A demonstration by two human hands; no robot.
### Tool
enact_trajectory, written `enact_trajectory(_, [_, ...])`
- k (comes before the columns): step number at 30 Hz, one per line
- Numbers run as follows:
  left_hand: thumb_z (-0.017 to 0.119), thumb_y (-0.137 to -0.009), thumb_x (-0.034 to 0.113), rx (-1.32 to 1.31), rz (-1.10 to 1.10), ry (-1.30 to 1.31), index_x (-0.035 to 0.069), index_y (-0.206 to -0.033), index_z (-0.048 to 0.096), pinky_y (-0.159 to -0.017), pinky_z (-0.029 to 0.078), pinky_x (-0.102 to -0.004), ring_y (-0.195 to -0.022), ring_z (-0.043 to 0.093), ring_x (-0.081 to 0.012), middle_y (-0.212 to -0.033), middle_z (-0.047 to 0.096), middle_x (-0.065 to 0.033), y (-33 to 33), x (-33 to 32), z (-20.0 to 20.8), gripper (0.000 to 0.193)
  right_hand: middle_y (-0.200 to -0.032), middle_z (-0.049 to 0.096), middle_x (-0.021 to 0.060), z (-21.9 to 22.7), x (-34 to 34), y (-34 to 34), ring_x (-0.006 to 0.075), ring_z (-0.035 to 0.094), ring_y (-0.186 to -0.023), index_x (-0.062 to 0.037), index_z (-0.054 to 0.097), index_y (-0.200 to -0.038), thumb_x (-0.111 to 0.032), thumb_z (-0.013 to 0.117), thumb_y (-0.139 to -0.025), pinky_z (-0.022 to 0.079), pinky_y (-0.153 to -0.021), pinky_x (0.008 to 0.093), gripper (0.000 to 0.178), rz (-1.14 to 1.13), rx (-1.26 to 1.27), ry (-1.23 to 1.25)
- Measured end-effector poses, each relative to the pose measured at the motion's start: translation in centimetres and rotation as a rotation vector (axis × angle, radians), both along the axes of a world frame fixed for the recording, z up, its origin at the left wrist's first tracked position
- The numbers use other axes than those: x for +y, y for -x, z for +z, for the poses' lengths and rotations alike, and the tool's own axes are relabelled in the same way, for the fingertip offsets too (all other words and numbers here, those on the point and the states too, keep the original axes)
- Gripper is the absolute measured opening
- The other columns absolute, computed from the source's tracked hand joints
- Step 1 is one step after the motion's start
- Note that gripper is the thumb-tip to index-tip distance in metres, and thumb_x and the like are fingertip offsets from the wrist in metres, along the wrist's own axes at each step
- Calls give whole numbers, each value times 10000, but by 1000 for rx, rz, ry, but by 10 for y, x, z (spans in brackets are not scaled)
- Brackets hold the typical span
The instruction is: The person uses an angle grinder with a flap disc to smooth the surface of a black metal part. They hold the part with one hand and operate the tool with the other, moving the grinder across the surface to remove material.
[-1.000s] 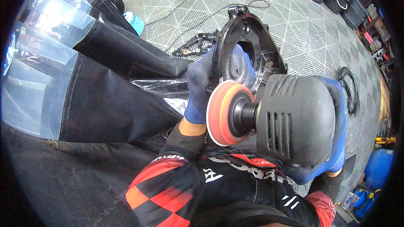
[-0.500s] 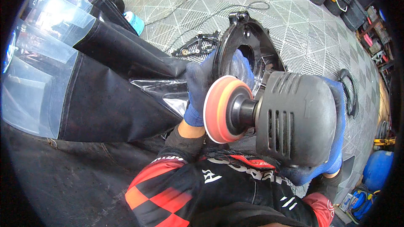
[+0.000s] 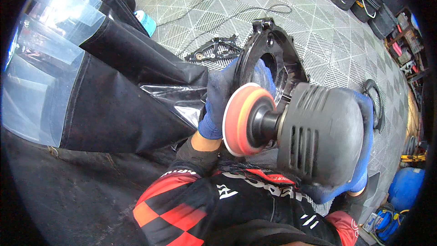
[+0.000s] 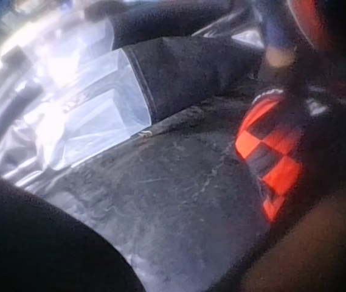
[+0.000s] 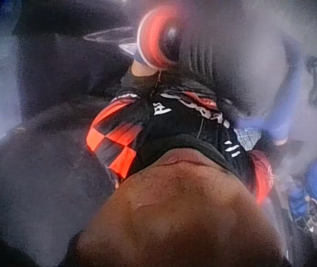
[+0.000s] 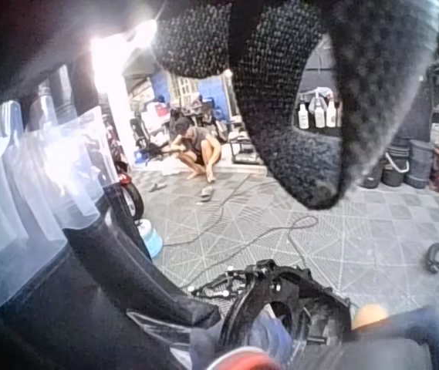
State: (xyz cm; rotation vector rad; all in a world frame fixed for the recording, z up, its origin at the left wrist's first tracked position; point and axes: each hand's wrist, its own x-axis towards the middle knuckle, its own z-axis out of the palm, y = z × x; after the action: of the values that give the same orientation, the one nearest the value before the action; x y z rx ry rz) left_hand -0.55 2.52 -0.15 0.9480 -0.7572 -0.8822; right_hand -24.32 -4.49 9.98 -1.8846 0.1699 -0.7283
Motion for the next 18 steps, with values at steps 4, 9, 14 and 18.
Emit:
enact_trajectory(4, [518, -1008, 306, 123, -336, 268, -29, -1144, 595, -665, 524, -301, -777, 617, -156, -926, 654, -106, -15, -8, -2, 370, -1314, 509, 178, -7, 4, -1, 280, 542, -1190, -1, 356, -1383, -444, 1017, -355, 413, -1036, 449, 1300, -41, -25, -4])
enact_trajectory(9, [526, -998, 325, -296, 74, 146, -7, -1101, 598, -621, 510, -312, -730, 598, -177, -884, 641, -91, -4, 1, -7, 355, -1306, 511, 175, -12, 5, -5, 276, 542, -1183, 3, 366, -1376, -454, 1017, -355, 409, -1035, 445, 1294, -25, -56, -23])
enact_trajectory(14, [508, -1004, 344, -133, 8, 55, 1, -1090, 603, -633, 508, -319, -722, 595, -176, -873, 641, -87, -6, 1, -10, 366, -1298, 510, 174, -12, 5, -2, 276, 543, -1176, 7, 375, -1370, -471, 1016, -354, 406, -1033, 441, 1293, -26, -70, -14])
enact_trajectory(18, [494, -1008, 359, 187, -181, 57, 8, -1081, 606, -642, 507, -325, -717, 593, -175, -864, 641, -84, -14, 1, -7, 376, -1299, 507, 175, -5, 1, -8, 280, 540, -1170, 8, 372, -1374, -497, 1011, -352, 406, -1031, 439, 1307, 11, -85, 57])
